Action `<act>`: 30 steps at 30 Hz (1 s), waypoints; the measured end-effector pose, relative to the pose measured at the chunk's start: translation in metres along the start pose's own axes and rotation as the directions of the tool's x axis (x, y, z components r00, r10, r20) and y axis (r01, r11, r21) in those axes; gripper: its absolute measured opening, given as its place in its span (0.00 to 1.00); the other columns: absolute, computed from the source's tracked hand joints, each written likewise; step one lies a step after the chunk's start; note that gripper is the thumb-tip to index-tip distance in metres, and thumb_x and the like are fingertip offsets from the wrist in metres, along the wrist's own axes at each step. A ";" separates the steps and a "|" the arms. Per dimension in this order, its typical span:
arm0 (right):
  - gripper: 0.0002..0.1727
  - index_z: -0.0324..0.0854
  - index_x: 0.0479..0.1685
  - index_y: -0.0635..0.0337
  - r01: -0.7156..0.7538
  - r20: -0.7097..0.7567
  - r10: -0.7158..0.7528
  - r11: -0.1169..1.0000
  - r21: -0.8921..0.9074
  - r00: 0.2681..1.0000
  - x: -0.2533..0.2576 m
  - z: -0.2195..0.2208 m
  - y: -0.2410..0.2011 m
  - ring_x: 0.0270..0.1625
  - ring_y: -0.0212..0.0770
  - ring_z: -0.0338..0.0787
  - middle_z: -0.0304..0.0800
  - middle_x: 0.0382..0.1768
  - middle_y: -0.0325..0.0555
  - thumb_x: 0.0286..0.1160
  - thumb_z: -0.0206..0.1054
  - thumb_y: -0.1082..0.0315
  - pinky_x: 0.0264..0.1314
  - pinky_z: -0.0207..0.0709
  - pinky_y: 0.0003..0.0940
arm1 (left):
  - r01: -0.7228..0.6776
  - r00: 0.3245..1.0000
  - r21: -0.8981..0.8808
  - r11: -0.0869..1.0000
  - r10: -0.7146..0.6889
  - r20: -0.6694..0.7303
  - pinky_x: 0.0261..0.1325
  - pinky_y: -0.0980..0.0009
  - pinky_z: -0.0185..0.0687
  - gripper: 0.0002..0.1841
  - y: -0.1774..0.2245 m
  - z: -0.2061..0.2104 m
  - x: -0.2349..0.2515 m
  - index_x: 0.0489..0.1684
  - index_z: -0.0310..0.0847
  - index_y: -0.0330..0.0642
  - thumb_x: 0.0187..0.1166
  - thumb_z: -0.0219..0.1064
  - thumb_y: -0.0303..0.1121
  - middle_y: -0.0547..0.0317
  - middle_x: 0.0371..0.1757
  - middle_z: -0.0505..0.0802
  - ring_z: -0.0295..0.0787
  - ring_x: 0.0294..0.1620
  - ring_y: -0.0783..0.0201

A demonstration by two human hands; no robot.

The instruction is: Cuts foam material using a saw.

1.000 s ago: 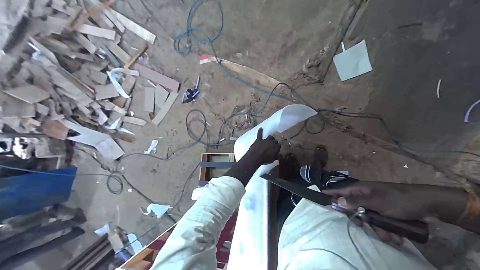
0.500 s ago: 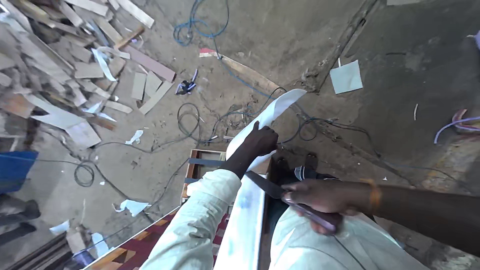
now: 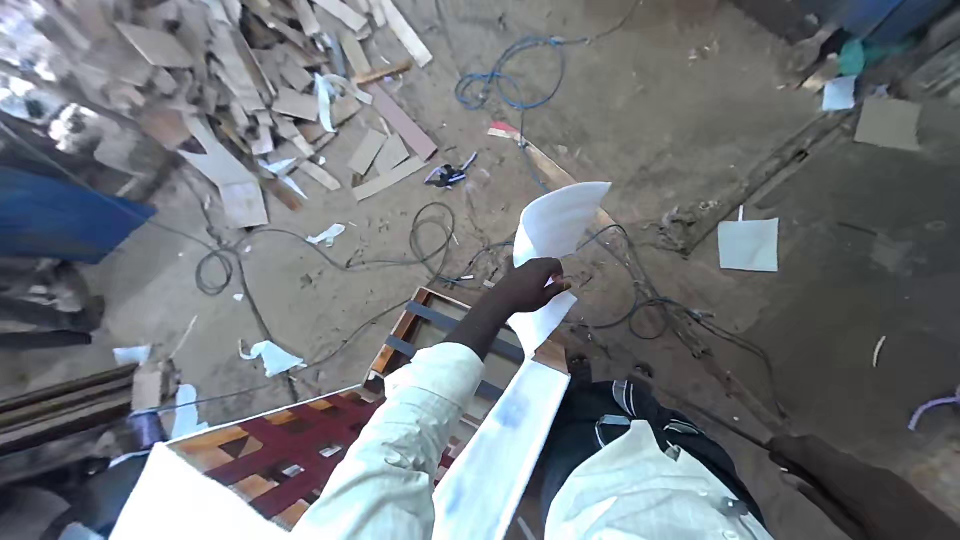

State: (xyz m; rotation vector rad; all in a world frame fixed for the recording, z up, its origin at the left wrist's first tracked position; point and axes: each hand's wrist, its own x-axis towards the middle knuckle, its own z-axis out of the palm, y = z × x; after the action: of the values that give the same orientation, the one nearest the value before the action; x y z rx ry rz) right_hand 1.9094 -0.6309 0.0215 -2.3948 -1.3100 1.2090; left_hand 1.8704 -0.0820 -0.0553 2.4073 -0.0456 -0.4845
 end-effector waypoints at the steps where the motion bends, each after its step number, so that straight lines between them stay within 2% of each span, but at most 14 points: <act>1: 0.22 0.77 0.75 0.50 0.026 -0.038 -0.028 0.999 -0.034 0.999 0.007 0.009 -0.003 0.59 0.60 0.91 0.86 0.66 0.55 0.90 0.55 0.54 0.50 0.86 0.63 | -0.018 0.999 -0.052 0.999 0.016 -0.034 0.86 0.47 0.64 0.19 -0.001 0.000 -0.003 0.54 0.85 0.32 0.89 0.60 0.42 0.42 0.64 0.89 0.79 0.76 0.45; 2: 0.21 0.79 0.74 0.47 0.078 -0.113 -0.087 0.993 -0.084 0.990 0.016 0.021 -0.004 0.58 0.57 0.93 0.88 0.65 0.52 0.90 0.54 0.53 0.48 0.88 0.59 | -0.028 0.997 -0.106 0.994 0.021 -0.068 0.91 0.44 0.54 0.18 0.000 0.000 -0.006 0.52 0.85 0.32 0.89 0.61 0.42 0.40 0.74 0.84 0.67 0.86 0.41; 4: 0.20 0.80 0.70 0.44 0.181 -0.255 -0.217 0.971 -0.158 0.942 0.045 0.042 -0.008 0.51 0.54 0.95 0.90 0.60 0.49 0.90 0.51 0.51 0.39 0.89 0.53 | -0.037 0.991 -0.210 0.977 0.009 -0.131 0.94 0.41 0.43 0.17 0.007 0.004 -0.012 0.42 0.85 0.32 0.87 0.64 0.41 0.39 0.89 0.68 0.47 0.95 0.37; 6: 0.21 0.79 0.73 0.42 0.211 -0.249 -0.251 0.962 -0.175 0.935 0.074 0.043 -0.023 0.48 0.52 0.94 0.90 0.58 0.48 0.91 0.50 0.49 0.37 0.89 0.51 | -0.026 0.982 -0.266 0.964 -0.026 -0.188 0.94 0.43 0.44 0.17 0.017 0.012 -0.014 0.40 0.87 0.33 0.85 0.67 0.42 0.37 0.93 0.59 0.39 0.96 0.37; 7: 0.22 0.79 0.75 0.41 0.208 -0.223 -0.245 0.962 -0.178 0.944 0.087 0.042 -0.030 0.49 0.51 0.95 0.90 0.59 0.47 0.92 0.49 0.48 0.39 0.89 0.51 | -0.016 0.978 -0.278 0.961 -0.043 -0.205 0.92 0.44 0.51 0.16 0.021 0.015 -0.014 0.41 0.87 0.33 0.84 0.68 0.42 0.38 0.94 0.56 0.42 0.96 0.38; 9: 0.23 0.77 0.78 0.39 0.198 -0.157 -0.230 0.961 -0.194 0.960 0.109 0.038 -0.037 0.50 0.50 0.94 0.89 0.61 0.46 0.91 0.49 0.48 0.41 0.89 0.51 | 0.016 0.968 -0.281 0.960 -0.086 -0.236 0.80 0.47 0.74 0.13 0.028 0.021 -0.013 0.45 0.84 0.36 0.83 0.70 0.40 0.39 0.94 0.53 0.63 0.89 0.42; 10: 0.23 0.75 0.79 0.38 0.203 -0.140 -0.235 0.957 -0.208 0.962 0.117 0.038 -0.038 0.50 0.48 0.94 0.88 0.61 0.44 0.91 0.50 0.48 0.42 0.89 0.49 | 0.038 0.967 -0.283 0.958 -0.107 -0.233 0.76 0.48 0.79 0.13 0.029 0.023 -0.013 0.50 0.81 0.38 0.82 0.71 0.39 0.40 0.95 0.52 0.68 0.86 0.43; 12: 0.22 0.75 0.79 0.37 0.234 -0.128 -0.263 0.950 -0.206 0.956 0.128 0.036 -0.036 0.49 0.47 0.93 0.87 0.60 0.43 0.91 0.51 0.50 0.42 0.89 0.47 | 0.121 0.969 -0.272 0.955 -0.173 -0.174 0.76 0.45 0.79 0.25 0.028 0.025 -0.017 0.72 0.73 0.45 0.82 0.71 0.46 0.40 0.94 0.55 0.71 0.85 0.43; 14: 0.22 0.75 0.78 0.38 0.261 -0.129 -0.285 0.949 -0.174 0.950 0.131 0.035 -0.032 0.48 0.46 0.93 0.87 0.60 0.43 0.90 0.52 0.49 0.40 0.89 0.47 | 0.292 0.950 -0.214 0.932 -0.308 -0.046 0.76 0.40 0.77 0.41 0.029 0.026 -0.028 0.90 0.60 0.52 0.79 0.70 0.57 0.42 0.84 0.75 0.79 0.79 0.44; 16: 0.23 0.75 0.79 0.38 0.262 -0.106 -0.282 0.950 -0.168 0.954 0.129 0.036 -0.027 0.51 0.45 0.94 0.87 0.63 0.42 0.91 0.51 0.49 0.43 0.89 0.48 | 0.534 0.839 -0.032 0.845 -0.526 0.140 0.65 0.32 0.81 0.54 0.036 0.022 -0.040 0.94 0.51 0.52 0.69 0.70 0.70 0.37 0.65 0.90 0.89 0.64 0.38; 19: 0.23 0.73 0.80 0.36 0.225 -0.071 -0.243 0.955 -0.192 0.968 0.125 0.040 -0.021 0.50 0.46 0.93 0.87 0.62 0.42 0.91 0.50 0.48 0.44 0.89 0.49 | 0.690 0.636 0.232 0.685 -0.728 0.256 0.62 0.32 0.81 0.68 0.042 0.032 -0.043 0.95 0.45 0.48 0.52 0.75 0.77 0.36 0.61 0.91 0.89 0.62 0.36; 21: 0.24 0.73 0.81 0.35 0.199 -0.055 -0.213 0.961 -0.191 0.976 0.125 0.042 -0.019 0.49 0.48 0.93 0.88 0.61 0.43 0.92 0.49 0.47 0.45 0.88 0.50 | 0.706 0.610 0.263 0.657 -0.753 0.246 0.60 0.34 0.83 0.73 0.043 0.044 -0.039 0.97 0.37 0.50 0.47 0.80 0.74 0.37 0.59 0.92 0.90 0.60 0.37; 26: 0.23 0.75 0.79 0.35 0.205 -0.081 -0.223 0.960 -0.189 0.971 0.127 0.041 -0.023 0.54 0.46 0.93 0.88 0.64 0.41 0.92 0.47 0.47 0.50 0.89 0.48 | 0.681 0.645 0.269 0.681 -0.732 0.220 0.60 0.35 0.83 0.59 0.057 0.052 -0.028 0.94 0.42 0.40 0.61 0.82 0.46 0.34 0.59 0.91 0.90 0.60 0.35; 30: 0.24 0.70 0.84 0.34 0.207 -0.055 -0.218 0.966 -0.154 0.974 0.141 0.042 -0.044 0.56 0.47 0.92 0.86 0.66 0.42 0.93 0.47 0.48 0.51 0.88 0.48 | 0.615 0.691 0.320 0.721 -0.688 0.222 0.52 0.35 0.84 0.40 0.057 0.051 -0.024 0.78 0.66 0.38 0.62 0.78 0.37 0.38 0.55 0.92 0.91 0.57 0.36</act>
State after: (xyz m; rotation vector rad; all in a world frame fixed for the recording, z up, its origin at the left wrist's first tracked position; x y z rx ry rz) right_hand 1.8922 -0.5059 -0.0668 -2.2944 -1.6364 0.9908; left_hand 1.8350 -0.1534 -0.0470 2.4781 0.6877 -1.2748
